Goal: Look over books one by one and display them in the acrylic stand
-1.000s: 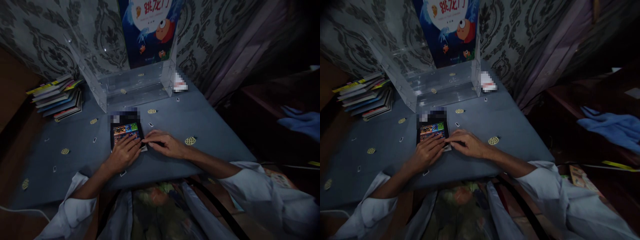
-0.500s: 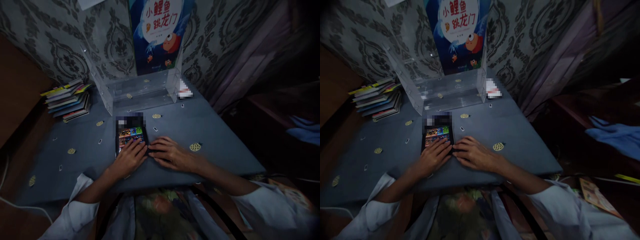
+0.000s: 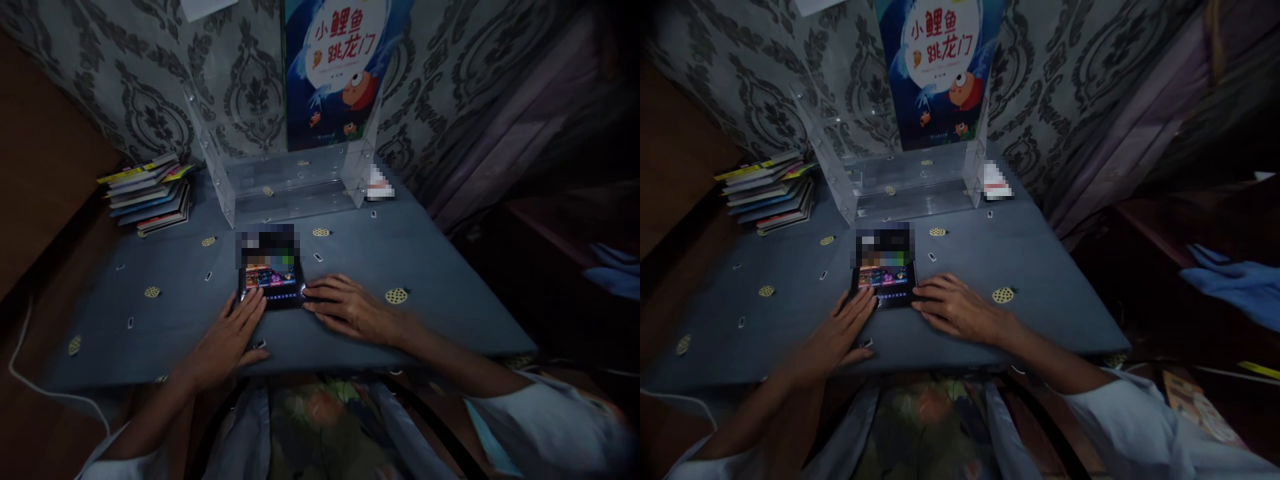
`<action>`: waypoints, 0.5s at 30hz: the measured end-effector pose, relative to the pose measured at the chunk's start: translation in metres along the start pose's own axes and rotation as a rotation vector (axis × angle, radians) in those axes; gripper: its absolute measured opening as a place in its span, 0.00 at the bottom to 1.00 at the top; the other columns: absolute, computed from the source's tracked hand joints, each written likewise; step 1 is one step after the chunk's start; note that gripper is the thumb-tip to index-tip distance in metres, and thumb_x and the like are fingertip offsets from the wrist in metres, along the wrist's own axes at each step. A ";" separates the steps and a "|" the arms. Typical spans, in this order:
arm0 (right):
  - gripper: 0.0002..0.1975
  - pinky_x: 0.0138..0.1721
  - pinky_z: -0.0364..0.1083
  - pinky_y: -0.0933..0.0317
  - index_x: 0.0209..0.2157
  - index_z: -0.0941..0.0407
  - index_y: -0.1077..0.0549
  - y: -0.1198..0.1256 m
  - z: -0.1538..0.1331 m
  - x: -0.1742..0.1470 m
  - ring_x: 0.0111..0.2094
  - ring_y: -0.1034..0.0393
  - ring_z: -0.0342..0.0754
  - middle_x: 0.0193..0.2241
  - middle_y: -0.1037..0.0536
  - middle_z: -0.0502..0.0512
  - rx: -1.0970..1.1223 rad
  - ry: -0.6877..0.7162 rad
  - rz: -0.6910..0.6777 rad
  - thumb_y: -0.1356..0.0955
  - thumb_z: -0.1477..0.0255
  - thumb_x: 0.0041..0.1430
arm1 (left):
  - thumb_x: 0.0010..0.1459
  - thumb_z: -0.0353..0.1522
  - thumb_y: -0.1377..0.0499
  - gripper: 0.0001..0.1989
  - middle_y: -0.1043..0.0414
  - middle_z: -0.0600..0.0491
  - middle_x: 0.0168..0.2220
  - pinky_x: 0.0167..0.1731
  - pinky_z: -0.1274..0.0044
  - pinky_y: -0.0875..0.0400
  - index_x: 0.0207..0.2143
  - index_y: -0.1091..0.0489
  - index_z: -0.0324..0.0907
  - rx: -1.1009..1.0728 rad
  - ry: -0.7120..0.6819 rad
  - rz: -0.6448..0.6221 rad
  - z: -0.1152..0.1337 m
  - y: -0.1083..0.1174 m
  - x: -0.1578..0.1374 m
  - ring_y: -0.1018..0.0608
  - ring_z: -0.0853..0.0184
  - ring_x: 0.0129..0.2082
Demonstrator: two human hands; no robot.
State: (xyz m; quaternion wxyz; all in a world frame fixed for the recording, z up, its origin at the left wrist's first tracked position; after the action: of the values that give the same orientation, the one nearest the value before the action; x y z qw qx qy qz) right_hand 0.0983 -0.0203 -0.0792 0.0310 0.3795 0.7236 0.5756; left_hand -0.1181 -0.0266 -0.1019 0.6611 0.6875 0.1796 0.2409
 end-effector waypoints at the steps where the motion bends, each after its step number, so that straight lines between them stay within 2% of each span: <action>1: 0.15 0.54 0.59 0.36 0.53 0.54 0.24 0.000 0.000 0.000 0.56 0.31 0.55 0.53 0.21 0.60 -0.002 -0.002 -0.002 0.36 0.71 0.69 | 0.68 0.50 0.50 0.43 0.51 0.36 0.70 0.67 0.57 0.48 0.72 0.66 0.36 -0.005 0.021 -0.004 -0.003 -0.001 -0.004 0.48 0.54 0.72; 8: 0.15 0.54 0.60 0.36 0.54 0.56 0.25 -0.001 0.000 0.000 0.57 0.31 0.56 0.52 0.21 0.61 0.013 0.012 0.006 0.36 0.72 0.69 | 0.71 0.43 0.53 0.38 0.48 0.38 0.70 0.65 0.59 0.42 0.73 0.69 0.38 -0.008 0.077 0.065 -0.010 0.004 -0.024 0.44 0.55 0.70; 15: 0.15 0.55 0.59 0.36 0.54 0.54 0.25 0.000 0.001 0.000 0.57 0.31 0.55 0.52 0.21 0.60 0.024 0.022 0.024 0.36 0.72 0.69 | 0.70 0.46 0.52 0.39 0.48 0.39 0.70 0.67 0.57 0.45 0.73 0.68 0.40 0.007 0.048 0.023 -0.009 0.008 -0.018 0.44 0.54 0.70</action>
State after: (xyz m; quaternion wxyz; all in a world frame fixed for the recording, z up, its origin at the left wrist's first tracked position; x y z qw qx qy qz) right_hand 0.0988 -0.0197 -0.0799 0.0116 0.3821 0.7264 0.5712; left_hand -0.1387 -0.0298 -0.0951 0.6514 0.6859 0.1884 0.2641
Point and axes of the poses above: each hand's wrist, its own x-axis towards the middle knuckle, its own y-axis out of the back of the hand, z = x × y, the point moved 7 cm from there along x, towards the middle knuckle
